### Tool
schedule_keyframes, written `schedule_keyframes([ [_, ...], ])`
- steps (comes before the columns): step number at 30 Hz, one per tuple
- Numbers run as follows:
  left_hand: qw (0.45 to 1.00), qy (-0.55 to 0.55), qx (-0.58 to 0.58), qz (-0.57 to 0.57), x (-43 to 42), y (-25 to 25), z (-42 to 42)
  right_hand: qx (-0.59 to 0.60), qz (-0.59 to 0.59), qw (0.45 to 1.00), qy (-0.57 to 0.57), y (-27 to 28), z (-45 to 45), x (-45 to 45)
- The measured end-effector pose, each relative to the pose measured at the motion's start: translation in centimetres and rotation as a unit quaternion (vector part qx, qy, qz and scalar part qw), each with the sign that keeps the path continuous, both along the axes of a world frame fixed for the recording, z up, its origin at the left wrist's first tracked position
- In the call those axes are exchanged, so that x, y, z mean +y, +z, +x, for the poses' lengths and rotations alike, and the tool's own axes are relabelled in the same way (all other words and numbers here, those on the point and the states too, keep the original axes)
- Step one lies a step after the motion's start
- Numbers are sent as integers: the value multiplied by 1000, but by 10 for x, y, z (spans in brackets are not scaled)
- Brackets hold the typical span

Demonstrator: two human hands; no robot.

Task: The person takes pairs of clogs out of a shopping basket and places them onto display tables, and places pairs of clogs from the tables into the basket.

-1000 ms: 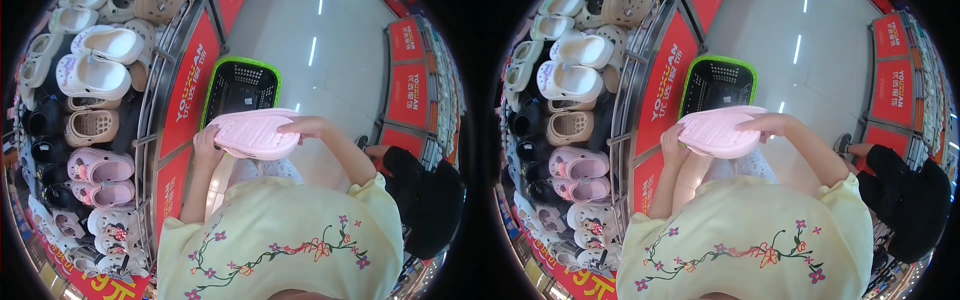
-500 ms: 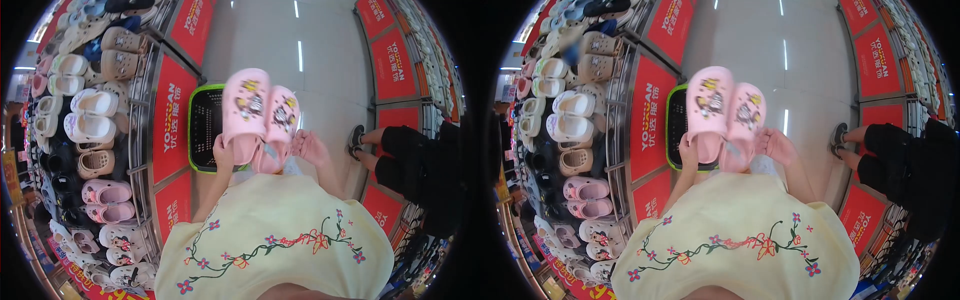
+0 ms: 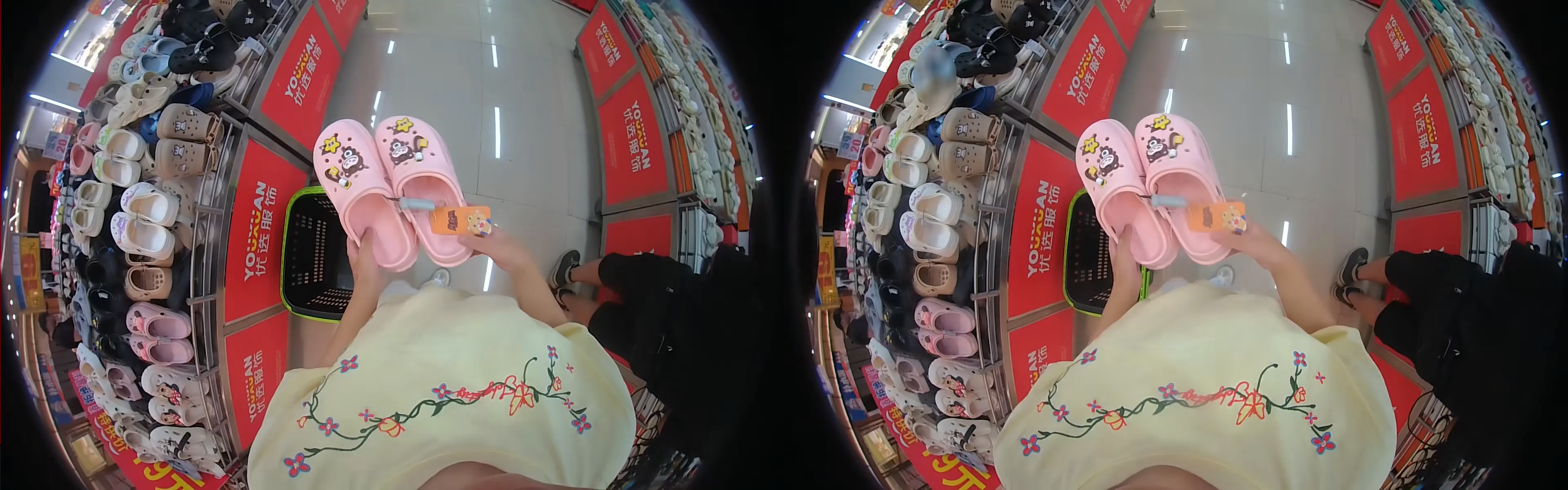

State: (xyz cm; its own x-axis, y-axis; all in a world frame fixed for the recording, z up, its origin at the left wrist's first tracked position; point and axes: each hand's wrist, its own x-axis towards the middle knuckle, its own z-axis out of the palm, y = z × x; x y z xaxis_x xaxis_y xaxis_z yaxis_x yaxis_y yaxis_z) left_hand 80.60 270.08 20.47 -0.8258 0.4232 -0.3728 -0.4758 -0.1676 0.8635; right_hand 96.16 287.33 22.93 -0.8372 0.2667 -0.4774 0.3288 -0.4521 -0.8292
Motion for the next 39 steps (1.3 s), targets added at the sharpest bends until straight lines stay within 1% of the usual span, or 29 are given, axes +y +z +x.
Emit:
schedule_keyframes([
  [2, 1000, -13, 26, -8, 4, 1, 3, -40, 30, 999, -7, 14, -4, -2],
  [5, 999, -12, 49, -10, 14, 6, 6, -7, -28, 998, -55, -6, -1, 4],
  [7, 998, 11, 52, -20, 25, 4, 5, -12, -19, 997, -72, -4, 0, 11],
  [11, 998, 8, 56, -12, 47, -3, 0, -32, 22, 993, -116, 11, -7, 29],
  [14, 997, -18, 55, -50, 72, -13, -24, 54, 192, 952, -233, -1, -30, 49],
  [17, 999, 1, -6, -36, 100, -11, -47, 78, 380, 871, -303, 1, -58, 70],
  [20, 999, -10, -46, -15, 128, -7, -80, 65, 571, 774, -266, 11, -87, 93],
  [23, 999, -26, -16, -22, 152, -17, -127, 104, 622, 740, -235, 12, -123, 119],
  [26, 998, -41, 6, -42, 176, -9, -172, 137, 658, 706, -223, 21, -169, 142],
  [29, 999, -43, 1, -33, 195, -12, -209, 151, 693, 662, -242, 24, -208, 162],
  [32, 998, -53, 10, -10, 209, -15, -232, 140, 630, 694, -319, 29, -238, 176],
  [35, 999, -51, 15, 8, 219, -8, -242, 130, 654, 674, -318, 29, -262, 194],
  [39, 998, -48, 32, -3, 226, -12, -260, 106, 722, 652, -207, 28, -291, 215],
])
